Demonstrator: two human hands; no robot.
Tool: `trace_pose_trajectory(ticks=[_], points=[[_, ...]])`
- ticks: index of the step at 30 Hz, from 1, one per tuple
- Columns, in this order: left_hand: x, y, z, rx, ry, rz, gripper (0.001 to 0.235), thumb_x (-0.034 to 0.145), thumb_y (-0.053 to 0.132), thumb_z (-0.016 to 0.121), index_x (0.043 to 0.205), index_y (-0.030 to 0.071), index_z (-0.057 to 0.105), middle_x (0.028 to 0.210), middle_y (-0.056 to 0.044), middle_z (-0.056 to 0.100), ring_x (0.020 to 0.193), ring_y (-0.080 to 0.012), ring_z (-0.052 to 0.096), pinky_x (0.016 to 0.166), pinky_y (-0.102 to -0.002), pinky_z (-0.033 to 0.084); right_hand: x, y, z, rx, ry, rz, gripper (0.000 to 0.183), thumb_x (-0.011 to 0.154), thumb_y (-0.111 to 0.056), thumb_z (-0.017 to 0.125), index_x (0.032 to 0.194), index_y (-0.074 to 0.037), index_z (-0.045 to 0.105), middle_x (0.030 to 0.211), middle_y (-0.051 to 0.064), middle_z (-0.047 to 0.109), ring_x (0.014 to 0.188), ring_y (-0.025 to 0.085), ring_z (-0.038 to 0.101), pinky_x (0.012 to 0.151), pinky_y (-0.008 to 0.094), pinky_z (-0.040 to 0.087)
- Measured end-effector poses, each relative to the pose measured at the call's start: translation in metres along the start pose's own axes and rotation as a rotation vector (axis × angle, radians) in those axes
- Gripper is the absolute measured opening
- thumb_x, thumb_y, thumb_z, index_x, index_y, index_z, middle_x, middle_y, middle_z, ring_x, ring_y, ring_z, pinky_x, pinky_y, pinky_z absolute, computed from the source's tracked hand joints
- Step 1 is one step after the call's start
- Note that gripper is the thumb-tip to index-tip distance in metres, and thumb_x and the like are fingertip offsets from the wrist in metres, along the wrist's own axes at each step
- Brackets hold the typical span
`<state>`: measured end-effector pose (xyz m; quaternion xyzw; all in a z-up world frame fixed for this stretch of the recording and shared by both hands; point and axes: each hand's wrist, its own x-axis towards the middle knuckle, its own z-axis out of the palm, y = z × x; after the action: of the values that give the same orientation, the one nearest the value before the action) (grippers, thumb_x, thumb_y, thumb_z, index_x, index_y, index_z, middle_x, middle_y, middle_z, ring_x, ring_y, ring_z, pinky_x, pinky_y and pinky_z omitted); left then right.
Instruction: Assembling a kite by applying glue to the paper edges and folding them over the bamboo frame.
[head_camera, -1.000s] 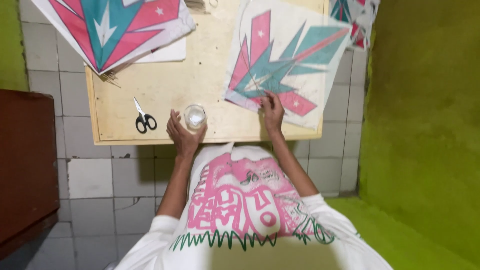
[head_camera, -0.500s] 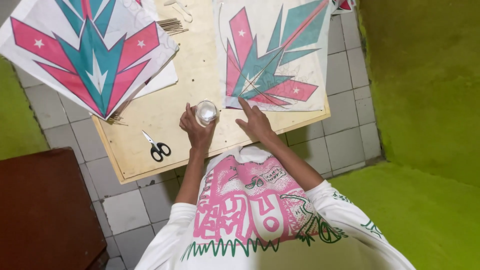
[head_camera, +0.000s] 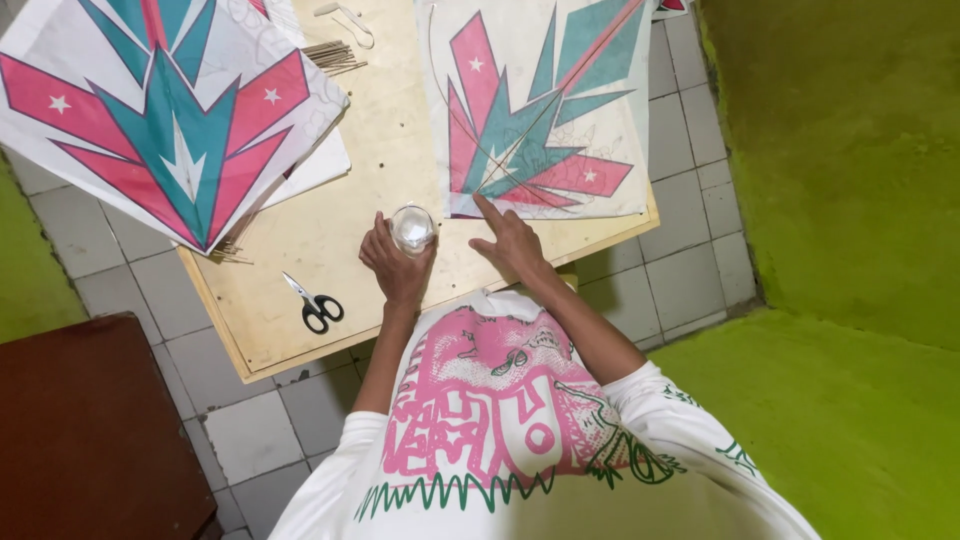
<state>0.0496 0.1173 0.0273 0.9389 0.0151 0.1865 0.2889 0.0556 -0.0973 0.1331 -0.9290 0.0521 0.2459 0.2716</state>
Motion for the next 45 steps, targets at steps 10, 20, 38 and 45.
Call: trace_pose_trajectory(ticks=[10, 20, 38, 45], points=[[-0.012, -0.008, -0.024, -0.174, -0.052, -0.002, 0.119, 0.065, 0.044, 0.096, 0.154, -0.002, 0.033, 0.135, -0.021, 0.049, 0.123, -0.0448, 0.044, 0.105, -0.061, 0.031, -0.017, -0.017, -0.011, 0.13, 0.061, 0.046, 0.079, 0.096, -0.031, 0.072, 0.163, -0.026, 0.031, 0.103, 0.016, 0.062, 0.102, 0.037, 0.069, 0.087, 0.051, 0.058], [-0.05, -0.023, -0.018, -0.251, -0.1, 0.458, 0.036, 0.084, 0.028, 0.082, 0.11, 0.009, 0.068, 0.101, -0.011, 0.063, 0.1, -0.0325, 0.063, 0.091, -0.048, 0.047, 0.0, 0.058, 0.045, 0.235, 0.379, -0.232, 0.053, 0.096, -0.02, 0.068, 0.145, -0.005, 0.053, 0.102, 0.013, 0.055, 0.092, 0.029, 0.064, 0.081, 0.041, 0.057], [-0.007, 0.067, 0.039, 0.087, -0.545, 0.558, 0.066, 0.106, 0.053, 0.043, 0.158, 0.013, 0.042, 0.162, -0.018, 0.036, 0.152, -0.0473, 0.024, 0.12, -0.068, 0.015, -0.022, 0.123, 0.057, 0.053, 0.678, -0.368, 0.045, 0.096, -0.016, 0.07, 0.139, -0.007, 0.061, 0.131, 0.015, 0.064, 0.124, 0.034, 0.059, 0.105, 0.046, 0.047], [-0.012, 0.061, 0.05, 0.091, -0.404, 0.654, 0.055, 0.104, 0.055, 0.045, 0.147, 0.022, 0.054, 0.148, -0.009, 0.05, 0.141, -0.0327, 0.037, 0.105, -0.051, 0.029, -0.022, 0.171, 0.022, -0.257, 0.949, -0.142, 0.021, 0.092, -0.022, 0.077, 0.113, -0.026, 0.076, 0.122, 0.002, 0.058, 0.114, 0.024, 0.056, 0.091, 0.041, 0.047]])
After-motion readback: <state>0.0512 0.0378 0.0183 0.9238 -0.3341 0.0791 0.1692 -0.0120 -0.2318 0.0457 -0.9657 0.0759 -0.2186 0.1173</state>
